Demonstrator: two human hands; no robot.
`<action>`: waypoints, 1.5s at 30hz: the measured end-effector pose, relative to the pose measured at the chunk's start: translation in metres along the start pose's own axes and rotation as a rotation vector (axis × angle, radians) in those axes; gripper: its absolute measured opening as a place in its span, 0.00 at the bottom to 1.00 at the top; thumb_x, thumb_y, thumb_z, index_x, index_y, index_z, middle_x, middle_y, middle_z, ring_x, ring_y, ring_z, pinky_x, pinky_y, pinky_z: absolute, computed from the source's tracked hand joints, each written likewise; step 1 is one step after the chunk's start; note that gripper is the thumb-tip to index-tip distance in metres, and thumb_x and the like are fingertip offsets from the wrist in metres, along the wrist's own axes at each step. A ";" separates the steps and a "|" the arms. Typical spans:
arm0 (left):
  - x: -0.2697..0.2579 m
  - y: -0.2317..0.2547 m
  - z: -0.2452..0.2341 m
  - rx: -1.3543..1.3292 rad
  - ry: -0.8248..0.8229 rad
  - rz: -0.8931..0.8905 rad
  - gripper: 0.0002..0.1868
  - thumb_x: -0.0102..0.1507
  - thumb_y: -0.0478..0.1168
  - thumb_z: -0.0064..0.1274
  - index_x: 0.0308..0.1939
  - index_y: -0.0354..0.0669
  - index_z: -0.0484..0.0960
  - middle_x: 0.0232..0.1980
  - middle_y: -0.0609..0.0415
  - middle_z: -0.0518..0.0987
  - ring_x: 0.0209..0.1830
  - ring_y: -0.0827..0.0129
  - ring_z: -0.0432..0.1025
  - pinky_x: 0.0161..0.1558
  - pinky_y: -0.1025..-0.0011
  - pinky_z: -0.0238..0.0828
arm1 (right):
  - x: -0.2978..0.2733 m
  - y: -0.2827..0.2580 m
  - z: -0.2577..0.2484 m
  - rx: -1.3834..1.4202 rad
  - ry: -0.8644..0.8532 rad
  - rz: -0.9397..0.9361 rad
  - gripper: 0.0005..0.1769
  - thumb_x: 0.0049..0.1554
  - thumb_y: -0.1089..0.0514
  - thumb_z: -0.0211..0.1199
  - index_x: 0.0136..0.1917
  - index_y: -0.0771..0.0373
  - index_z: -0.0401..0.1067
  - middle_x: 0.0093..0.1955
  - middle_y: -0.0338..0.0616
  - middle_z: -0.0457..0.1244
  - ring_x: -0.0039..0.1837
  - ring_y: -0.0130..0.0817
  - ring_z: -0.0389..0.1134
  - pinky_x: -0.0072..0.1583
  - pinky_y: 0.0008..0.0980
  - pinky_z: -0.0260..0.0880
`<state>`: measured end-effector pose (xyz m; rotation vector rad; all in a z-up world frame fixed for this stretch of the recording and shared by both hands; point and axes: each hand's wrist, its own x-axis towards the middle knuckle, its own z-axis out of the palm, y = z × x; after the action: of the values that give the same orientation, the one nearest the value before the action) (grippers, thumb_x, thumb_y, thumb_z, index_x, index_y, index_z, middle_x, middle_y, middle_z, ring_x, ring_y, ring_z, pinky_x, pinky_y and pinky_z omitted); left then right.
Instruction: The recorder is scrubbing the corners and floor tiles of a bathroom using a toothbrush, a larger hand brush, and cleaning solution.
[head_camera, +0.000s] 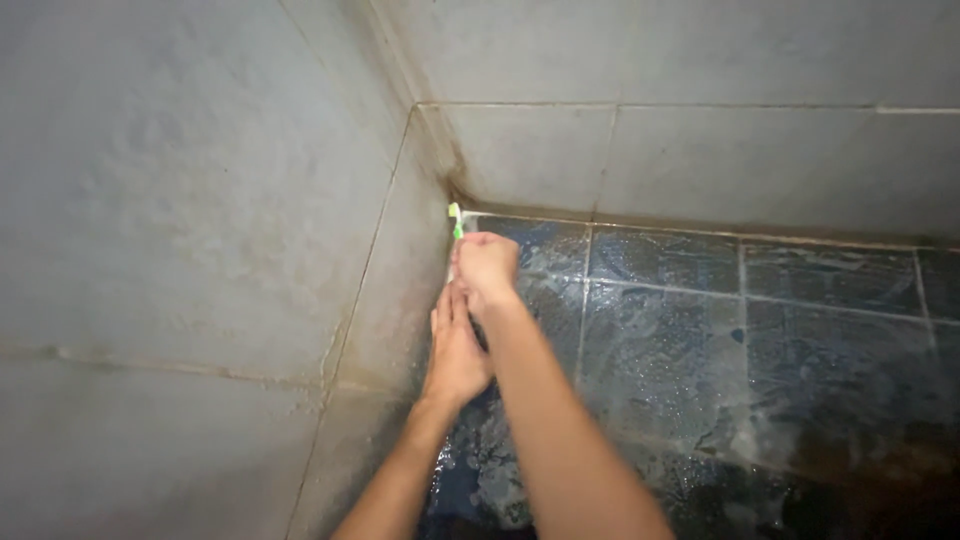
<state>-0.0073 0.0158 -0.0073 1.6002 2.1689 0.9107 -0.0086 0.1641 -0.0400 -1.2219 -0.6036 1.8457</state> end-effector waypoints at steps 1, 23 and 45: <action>0.004 -0.009 0.004 -0.002 0.000 0.006 0.63 0.47 0.46 0.73 0.75 0.29 0.49 0.77 0.33 0.53 0.73 0.37 0.53 0.73 0.53 0.50 | 0.001 0.001 0.003 0.001 0.002 -0.006 0.09 0.56 0.70 0.52 0.43 0.67 0.74 0.30 0.46 0.64 0.24 0.29 0.57 0.25 0.31 0.47; -0.002 -0.015 0.000 0.068 -0.063 0.004 0.57 0.52 0.53 0.68 0.75 0.29 0.54 0.75 0.33 0.58 0.72 0.39 0.56 0.72 0.54 0.54 | 0.013 0.025 0.009 -0.159 0.149 -0.361 0.04 0.49 0.65 0.64 0.34 0.60 0.78 0.28 0.42 0.67 0.30 0.32 0.66 0.34 0.35 0.63; -0.015 -0.035 0.009 0.068 -0.002 0.162 0.59 0.55 0.54 0.67 0.77 0.26 0.48 0.76 0.29 0.55 0.76 0.35 0.50 0.74 0.49 0.47 | 0.000 0.014 0.026 0.046 0.064 -0.191 0.06 0.54 0.67 0.59 0.42 0.65 0.76 0.28 0.43 0.65 0.25 0.30 0.64 0.26 0.33 0.58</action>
<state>-0.0228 -0.0015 -0.0386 1.8305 2.1142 0.8892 -0.0373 0.1578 -0.0405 -1.1474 -0.6167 1.6462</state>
